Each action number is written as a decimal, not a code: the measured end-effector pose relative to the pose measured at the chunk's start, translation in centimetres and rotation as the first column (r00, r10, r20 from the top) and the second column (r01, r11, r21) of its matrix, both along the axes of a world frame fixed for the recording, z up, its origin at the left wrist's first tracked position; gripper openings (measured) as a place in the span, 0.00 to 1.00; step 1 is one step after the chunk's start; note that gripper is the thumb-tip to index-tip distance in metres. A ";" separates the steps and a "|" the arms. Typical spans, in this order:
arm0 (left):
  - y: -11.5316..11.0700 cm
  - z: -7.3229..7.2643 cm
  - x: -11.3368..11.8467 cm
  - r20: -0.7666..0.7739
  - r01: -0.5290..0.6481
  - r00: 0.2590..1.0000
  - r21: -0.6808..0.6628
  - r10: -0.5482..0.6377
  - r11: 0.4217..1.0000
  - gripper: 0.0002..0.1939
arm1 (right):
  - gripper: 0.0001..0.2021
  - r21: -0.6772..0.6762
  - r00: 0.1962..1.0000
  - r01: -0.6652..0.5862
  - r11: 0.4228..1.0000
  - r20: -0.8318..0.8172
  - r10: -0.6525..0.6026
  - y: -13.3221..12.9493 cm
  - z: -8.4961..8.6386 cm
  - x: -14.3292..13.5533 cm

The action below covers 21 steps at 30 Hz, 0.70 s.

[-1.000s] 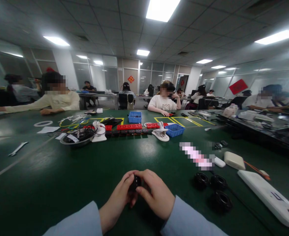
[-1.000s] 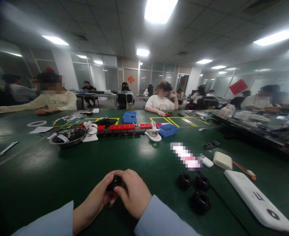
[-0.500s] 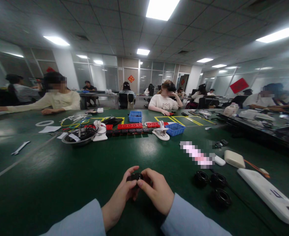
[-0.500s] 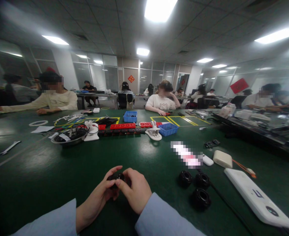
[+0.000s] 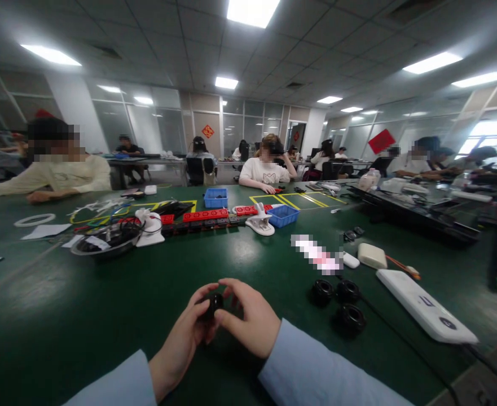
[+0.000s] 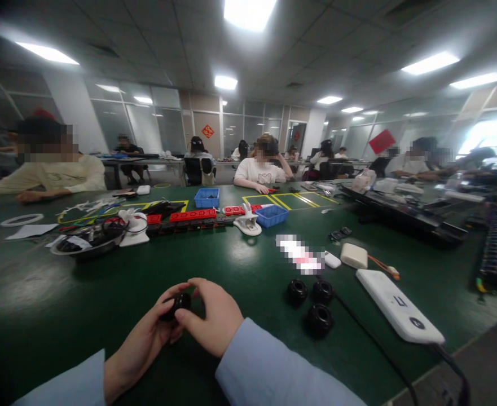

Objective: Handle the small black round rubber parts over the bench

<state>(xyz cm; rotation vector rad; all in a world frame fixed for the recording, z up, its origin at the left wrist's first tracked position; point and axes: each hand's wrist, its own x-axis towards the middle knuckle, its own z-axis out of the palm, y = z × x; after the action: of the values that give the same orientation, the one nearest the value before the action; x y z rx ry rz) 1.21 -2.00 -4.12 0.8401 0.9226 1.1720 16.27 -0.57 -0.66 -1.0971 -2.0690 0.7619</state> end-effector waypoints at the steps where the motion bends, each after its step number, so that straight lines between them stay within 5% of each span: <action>1: -0.1 0.0 -0.1 -0.021 0.012 1.000 0.011 -0.011 1.000 0.24 | 0.19 -0.044 0.999 0.051 0.998 0.010 -0.051 0.1 -0.1 0.0; 6: -0.2 0.0 -0.2 -0.236 0.095 0.969 0.075 -0.075 0.993 0.26 | 0.12 -0.155 0.996 0.090 0.984 0.036 -0.086 0.5 -0.6 -0.2; 11: -0.2 -0.6 -0.6 -0.438 0.158 0.897 0.185 -0.062 0.970 0.26 | 0.10 -0.100 0.997 0.071 0.992 0.025 -0.069 0.8 -0.4 0.0; 21: 0.4 -1.4 -0.6 -0.873 0.317 0.446 0.359 0.196 0.878 0.10 | 0.13 0.081 0.955 -0.051 0.995 0.294 0.025 0.8 -0.5 0.4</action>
<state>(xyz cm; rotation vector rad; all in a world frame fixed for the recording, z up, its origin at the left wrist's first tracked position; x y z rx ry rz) 0.62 -1.63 -5.50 2.0391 1.4583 0.8217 16.64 0.25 -1.17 -1.1818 -2.3527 0.5457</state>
